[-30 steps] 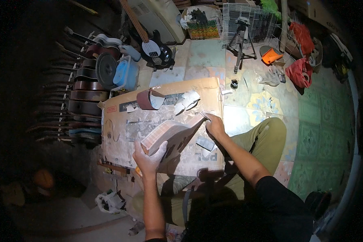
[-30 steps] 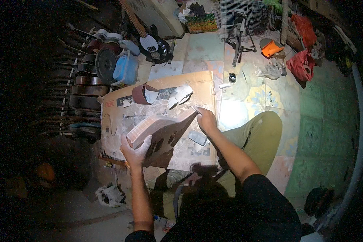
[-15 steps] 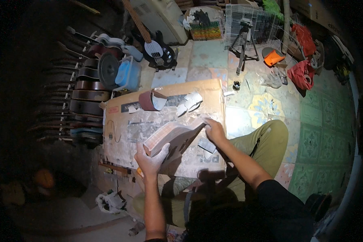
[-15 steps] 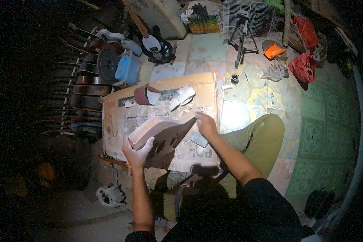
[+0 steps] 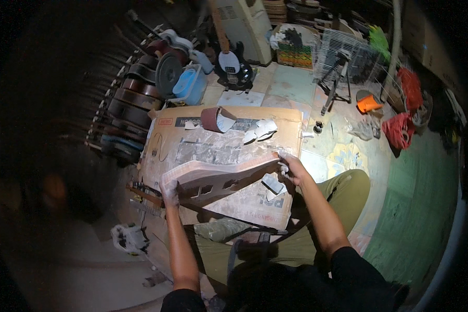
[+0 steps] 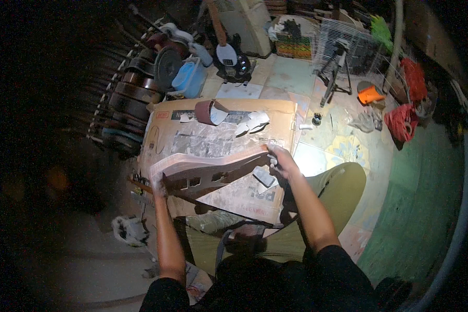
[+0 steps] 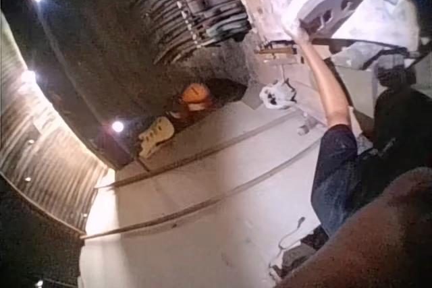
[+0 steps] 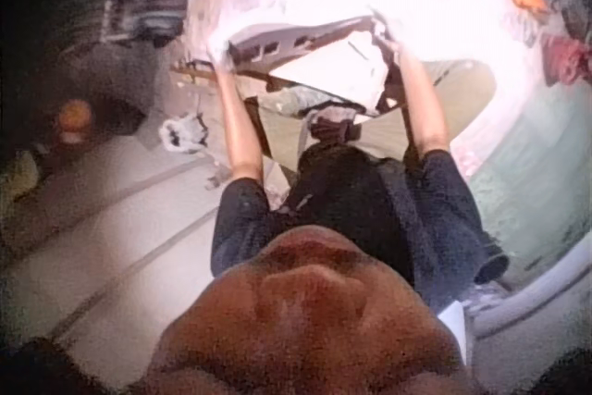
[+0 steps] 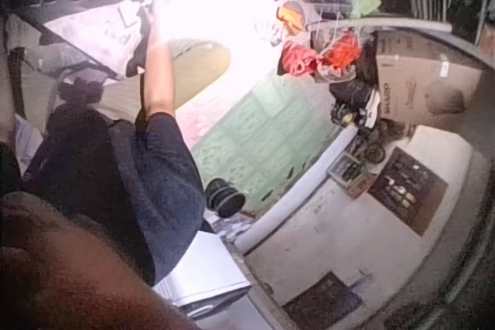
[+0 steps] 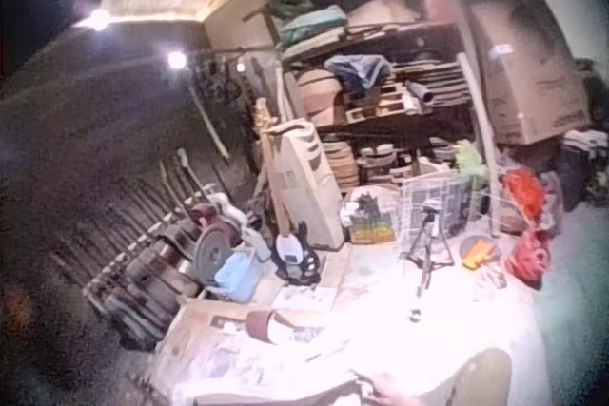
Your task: The person sands the surface and edges of a wooden electric guitar body using a sanding block.
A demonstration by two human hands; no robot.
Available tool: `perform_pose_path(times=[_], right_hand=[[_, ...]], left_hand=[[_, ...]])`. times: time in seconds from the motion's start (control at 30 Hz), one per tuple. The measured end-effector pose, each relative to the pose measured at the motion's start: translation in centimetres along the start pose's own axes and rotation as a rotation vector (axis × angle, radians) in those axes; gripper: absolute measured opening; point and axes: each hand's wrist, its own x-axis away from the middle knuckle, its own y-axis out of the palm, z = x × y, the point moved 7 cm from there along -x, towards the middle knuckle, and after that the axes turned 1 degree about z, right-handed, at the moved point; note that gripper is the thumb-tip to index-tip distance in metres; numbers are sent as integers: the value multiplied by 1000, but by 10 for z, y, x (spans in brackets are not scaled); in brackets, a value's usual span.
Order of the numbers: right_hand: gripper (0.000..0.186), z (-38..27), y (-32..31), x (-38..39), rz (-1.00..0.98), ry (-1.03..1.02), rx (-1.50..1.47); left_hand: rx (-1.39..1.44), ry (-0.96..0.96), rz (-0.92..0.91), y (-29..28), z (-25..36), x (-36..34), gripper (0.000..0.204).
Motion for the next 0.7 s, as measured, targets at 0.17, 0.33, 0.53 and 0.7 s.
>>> perform_pose_path(times=[0.17,0.33,0.53,0.7], right_hand=[[23,-2,47,49,-5,-52,182],[23,13,74,84,-114,-44,370],[18,27,91,102,-45,-187,606],[19,23,101,120,27,-336,755]], left_hand=[[214,-115,132,-73,-33,-3,25],[15,31,286,-70,-6,2,28],[-151,-66,240,-70,-12,-20,29],[-292,247,273,-43,6,-22,41]])
